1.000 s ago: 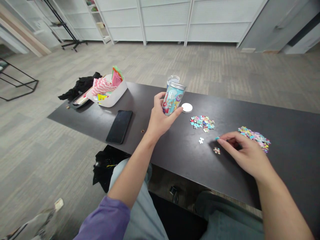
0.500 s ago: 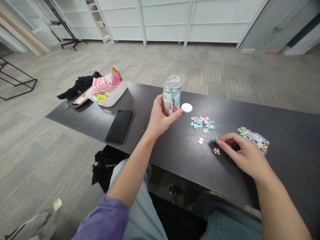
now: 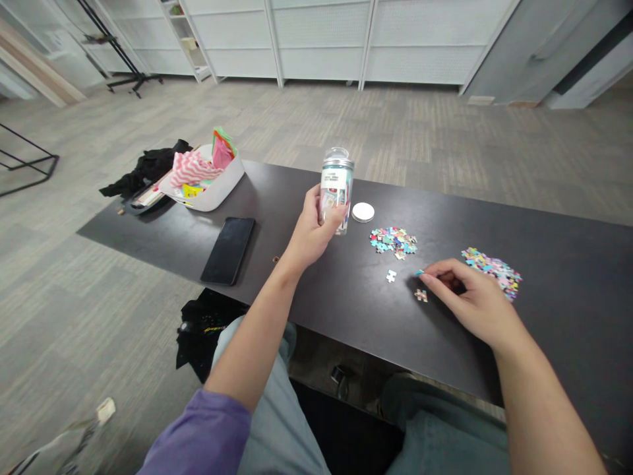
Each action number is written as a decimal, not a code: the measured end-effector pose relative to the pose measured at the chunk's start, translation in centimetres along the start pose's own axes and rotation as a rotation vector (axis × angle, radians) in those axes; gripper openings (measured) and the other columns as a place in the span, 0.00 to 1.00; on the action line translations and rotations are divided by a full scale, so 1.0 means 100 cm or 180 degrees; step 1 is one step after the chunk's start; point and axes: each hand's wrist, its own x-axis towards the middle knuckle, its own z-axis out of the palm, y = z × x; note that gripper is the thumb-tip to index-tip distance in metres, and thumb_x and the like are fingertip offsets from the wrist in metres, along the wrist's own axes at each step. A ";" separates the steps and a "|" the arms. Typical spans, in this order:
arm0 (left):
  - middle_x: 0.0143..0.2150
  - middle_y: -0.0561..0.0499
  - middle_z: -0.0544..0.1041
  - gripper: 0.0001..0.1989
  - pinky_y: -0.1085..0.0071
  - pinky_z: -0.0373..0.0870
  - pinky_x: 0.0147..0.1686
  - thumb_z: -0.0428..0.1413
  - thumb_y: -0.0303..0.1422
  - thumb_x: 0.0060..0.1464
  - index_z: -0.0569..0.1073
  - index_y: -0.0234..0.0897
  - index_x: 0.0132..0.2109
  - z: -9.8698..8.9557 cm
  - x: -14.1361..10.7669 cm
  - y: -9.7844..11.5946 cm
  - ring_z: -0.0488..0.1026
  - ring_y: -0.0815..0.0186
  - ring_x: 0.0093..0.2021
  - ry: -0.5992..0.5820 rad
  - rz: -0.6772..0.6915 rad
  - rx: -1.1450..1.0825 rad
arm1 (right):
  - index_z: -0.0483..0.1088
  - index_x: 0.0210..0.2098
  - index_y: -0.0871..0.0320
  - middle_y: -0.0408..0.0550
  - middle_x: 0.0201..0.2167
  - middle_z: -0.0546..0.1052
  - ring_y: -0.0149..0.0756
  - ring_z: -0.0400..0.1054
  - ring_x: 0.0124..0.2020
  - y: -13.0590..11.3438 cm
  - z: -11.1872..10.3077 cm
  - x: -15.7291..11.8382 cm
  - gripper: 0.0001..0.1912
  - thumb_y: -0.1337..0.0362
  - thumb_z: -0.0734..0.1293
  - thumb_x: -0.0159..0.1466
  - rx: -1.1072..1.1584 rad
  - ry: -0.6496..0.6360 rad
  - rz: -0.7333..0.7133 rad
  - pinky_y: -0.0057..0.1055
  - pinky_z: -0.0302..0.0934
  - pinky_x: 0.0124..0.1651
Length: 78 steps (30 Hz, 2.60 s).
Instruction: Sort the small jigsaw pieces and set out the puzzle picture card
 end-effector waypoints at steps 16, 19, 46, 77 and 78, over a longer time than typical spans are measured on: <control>0.91 0.31 0.68 0.56 0.39 0.73 0.89 0.73 0.43 0.65 0.54 0.46 0.90 -0.010 -0.006 0.002 0.74 0.37 0.87 -0.0871 0.0086 0.0783 | 0.84 0.52 0.34 0.50 0.38 0.87 0.61 0.83 0.38 -0.001 0.003 -0.002 0.13 0.41 0.82 0.74 0.0700 0.0028 0.0057 0.60 0.75 0.45; 0.92 0.30 0.67 0.56 0.38 0.71 0.91 0.72 0.47 0.70 0.50 0.47 0.91 -0.011 -0.006 0.002 0.71 0.37 0.89 -0.0979 0.0072 0.0895 | 0.86 0.52 0.32 0.50 0.37 0.87 0.61 0.82 0.36 -0.001 0.002 -0.001 0.10 0.41 0.81 0.76 0.0689 -0.0009 -0.0029 0.61 0.74 0.42; 0.65 0.42 0.90 0.33 0.49 0.85 0.72 0.77 0.51 0.69 0.77 0.42 0.70 0.000 -0.007 0.025 0.88 0.46 0.66 -0.1052 0.0337 0.0653 | 0.83 0.49 0.42 0.47 0.35 0.85 0.49 0.78 0.30 0.009 0.002 0.003 0.02 0.56 0.76 0.80 -0.0142 -0.0075 -0.0457 0.51 0.74 0.36; 0.45 0.55 0.89 0.45 0.52 0.93 0.38 0.96 0.45 0.31 0.82 0.52 0.54 0.063 -0.035 0.066 0.91 0.46 0.43 -0.3532 -0.0735 -0.0547 | 0.77 0.70 0.32 0.45 0.40 0.87 0.57 0.79 0.33 -0.071 -0.017 -0.024 0.21 0.52 0.73 0.80 -0.0732 0.0244 -0.2322 0.55 0.68 0.38; 0.46 0.55 0.88 0.45 0.54 0.93 0.38 0.96 0.44 0.33 0.81 0.52 0.54 0.057 -0.034 0.068 0.90 0.48 0.43 -0.3541 -0.0836 -0.0664 | 0.73 0.77 0.29 0.46 0.45 0.89 0.58 0.82 0.36 -0.074 -0.020 -0.024 0.28 0.53 0.74 0.80 -0.0586 0.0060 -0.2281 0.57 0.73 0.39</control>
